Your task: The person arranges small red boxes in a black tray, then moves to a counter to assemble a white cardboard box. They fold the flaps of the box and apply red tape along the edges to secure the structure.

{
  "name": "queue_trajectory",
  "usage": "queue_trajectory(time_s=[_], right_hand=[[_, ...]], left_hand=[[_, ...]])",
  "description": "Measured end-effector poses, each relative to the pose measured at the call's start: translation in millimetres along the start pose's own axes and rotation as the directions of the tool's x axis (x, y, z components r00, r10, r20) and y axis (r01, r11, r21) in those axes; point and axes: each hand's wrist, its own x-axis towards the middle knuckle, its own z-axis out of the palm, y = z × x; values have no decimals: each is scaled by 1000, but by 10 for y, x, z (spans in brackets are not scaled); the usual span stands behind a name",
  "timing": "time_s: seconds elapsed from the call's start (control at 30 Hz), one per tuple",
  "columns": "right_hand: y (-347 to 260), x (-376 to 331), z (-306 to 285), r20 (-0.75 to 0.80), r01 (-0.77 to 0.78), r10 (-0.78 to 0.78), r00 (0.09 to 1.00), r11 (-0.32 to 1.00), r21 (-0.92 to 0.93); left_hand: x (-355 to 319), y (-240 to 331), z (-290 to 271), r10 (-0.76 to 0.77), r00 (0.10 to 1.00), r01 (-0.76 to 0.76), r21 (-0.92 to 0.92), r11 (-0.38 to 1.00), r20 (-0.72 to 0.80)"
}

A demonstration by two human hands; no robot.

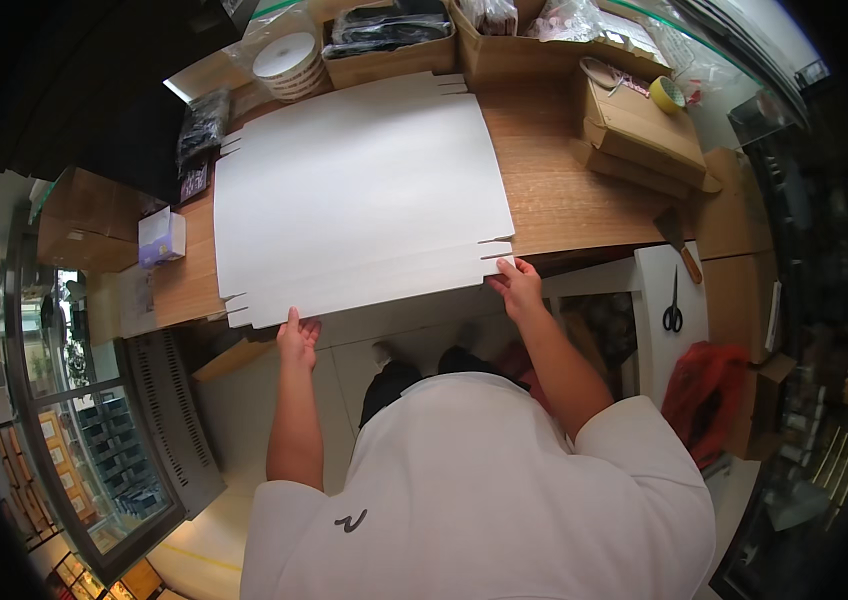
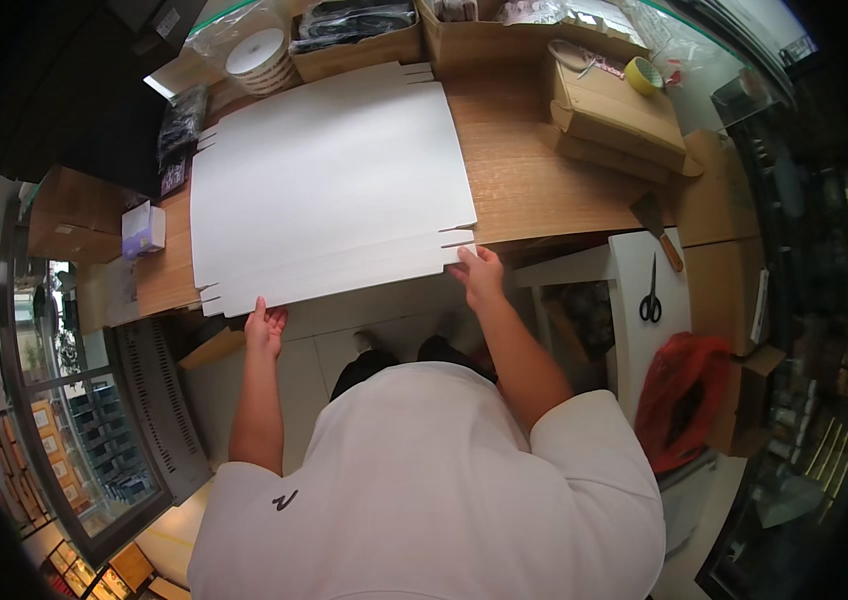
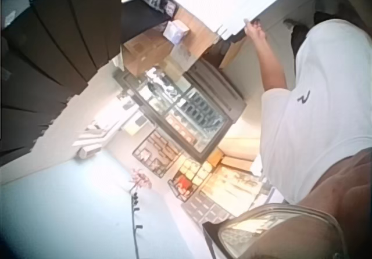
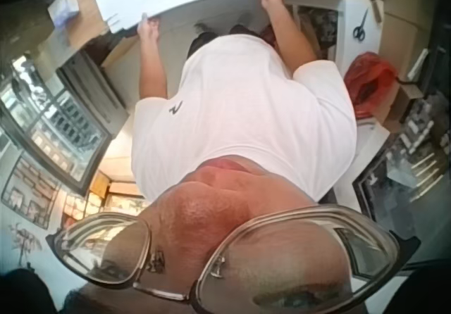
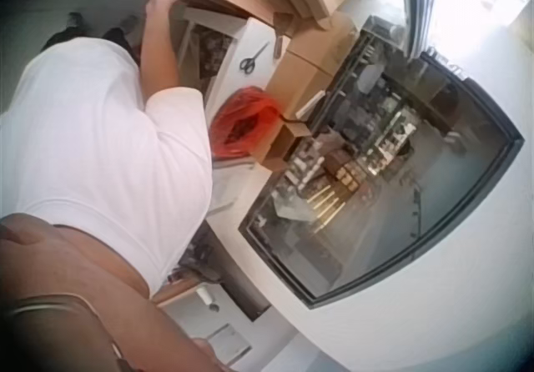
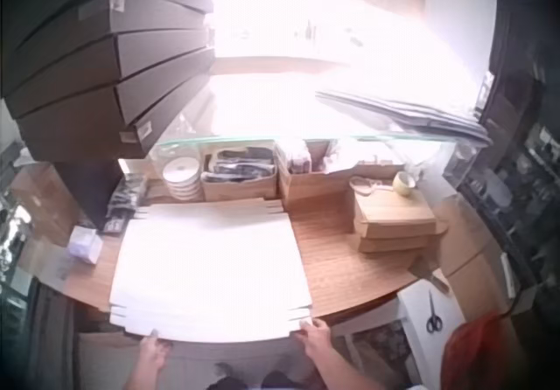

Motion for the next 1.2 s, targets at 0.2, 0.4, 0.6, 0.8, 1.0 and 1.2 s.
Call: queue_trajectory(time_s=[0.2, 0.4, 0.6, 0.8, 1.0, 1.2], right_hand=[[-18, 1, -9, 39, 14, -15, 999, 999, 38], [-40, 89, -6, -67, 57, -61, 996, 996, -67], [-69, -9, 66, -65, 61, -66, 996, 995, -77], [37, 80, -50, -37, 112, -115, 993, 992, -54], [117, 136, -67, 57, 101, -96, 994, 991, -83], [193, -163, -65, -215, 497, -706, 675, 650, -576]], left_hand=[[18, 20, -15, -13, 999, 12, 31, 999, 45], [65, 18, 107, -47, 998, 46, 28, 999, 30], [31, 38, 154, -50, 998, 50, 3, 999, 30], [26, 38, 118, -34, 995, 33, 10, 999, 95], [-19, 62, -14, -30, 990, 35, -34, 999, 139], [-481, 287, -168, 30, 979, -145, 588, 795, 201]])
